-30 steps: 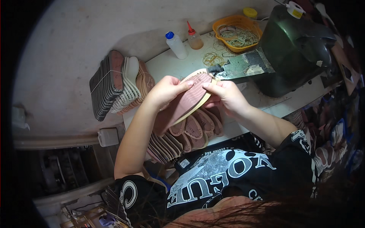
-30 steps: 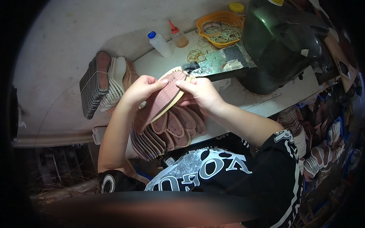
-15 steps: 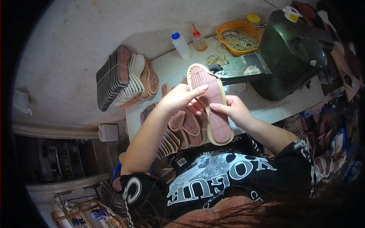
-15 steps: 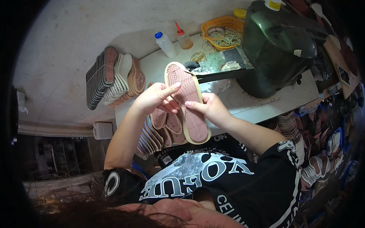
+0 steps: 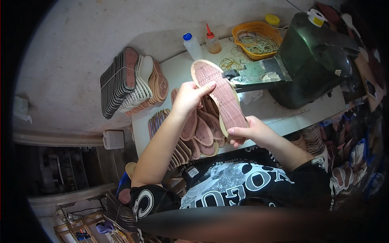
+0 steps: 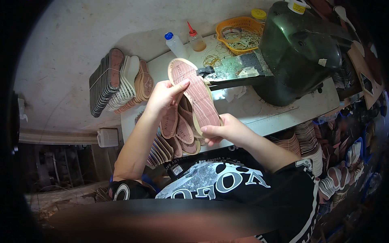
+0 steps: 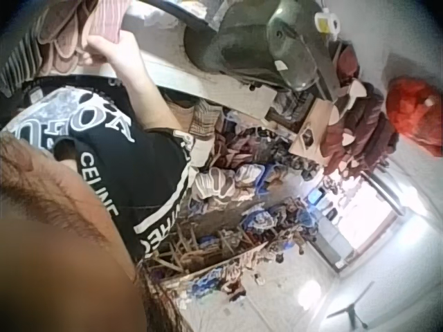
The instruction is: The recorder is stitching and assembling shoe soles using a specialized industrial machine.
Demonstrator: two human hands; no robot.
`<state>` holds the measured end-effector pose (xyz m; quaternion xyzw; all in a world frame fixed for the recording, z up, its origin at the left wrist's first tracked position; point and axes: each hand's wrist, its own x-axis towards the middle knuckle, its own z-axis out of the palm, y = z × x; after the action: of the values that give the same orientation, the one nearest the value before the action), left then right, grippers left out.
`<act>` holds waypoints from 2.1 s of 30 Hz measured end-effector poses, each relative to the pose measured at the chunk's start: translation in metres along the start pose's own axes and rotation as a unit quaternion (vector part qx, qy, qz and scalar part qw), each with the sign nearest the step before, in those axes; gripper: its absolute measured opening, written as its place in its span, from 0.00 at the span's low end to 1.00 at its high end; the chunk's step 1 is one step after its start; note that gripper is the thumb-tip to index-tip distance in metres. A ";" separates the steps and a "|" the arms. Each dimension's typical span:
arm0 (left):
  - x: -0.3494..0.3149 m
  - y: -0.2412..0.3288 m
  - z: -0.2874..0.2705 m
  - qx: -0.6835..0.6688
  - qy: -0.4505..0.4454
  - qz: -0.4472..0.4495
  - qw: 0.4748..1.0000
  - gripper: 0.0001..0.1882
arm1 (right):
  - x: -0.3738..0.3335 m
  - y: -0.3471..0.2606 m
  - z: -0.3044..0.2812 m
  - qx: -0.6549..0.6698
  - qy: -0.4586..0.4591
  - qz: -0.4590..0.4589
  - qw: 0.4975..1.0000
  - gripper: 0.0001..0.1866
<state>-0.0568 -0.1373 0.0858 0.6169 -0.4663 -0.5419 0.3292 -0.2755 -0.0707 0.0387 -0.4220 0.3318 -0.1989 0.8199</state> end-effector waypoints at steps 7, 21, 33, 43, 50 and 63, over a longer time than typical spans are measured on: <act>0.027 0.004 -0.014 0.043 0.005 0.016 0.999 0.20 | 0.014 0.006 0.022 0.123 0.112 -0.111 0.980 0.12; 0.107 0.016 -0.046 0.267 0.092 0.154 0.947 0.49 | 0.060 -0.020 0.030 0.253 0.176 -0.158 0.938 0.10; 0.139 0.062 -0.030 0.347 -0.449 0.114 0.816 0.19 | 0.068 -0.042 0.033 0.231 0.206 -0.101 0.946 0.18; 0.106 0.071 -0.043 0.418 -0.327 0.205 0.823 0.29 | 0.066 -0.042 0.030 0.237 0.193 -0.103 0.947 0.20; 0.075 0.060 -0.049 0.419 -0.273 0.171 0.849 0.22 | 0.065 -0.047 0.024 0.217 0.182 -0.095 0.954 0.20; 0.037 0.027 -0.026 0.275 -0.219 -0.012 0.936 0.15 | 0.055 -0.056 0.009 0.150 0.158 -0.039 0.975 0.13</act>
<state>-0.0380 -0.1832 0.1020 0.5552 -0.6500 -0.5180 0.0299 -0.2331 -0.1311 0.0676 -0.2704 0.4067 -0.3422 0.8028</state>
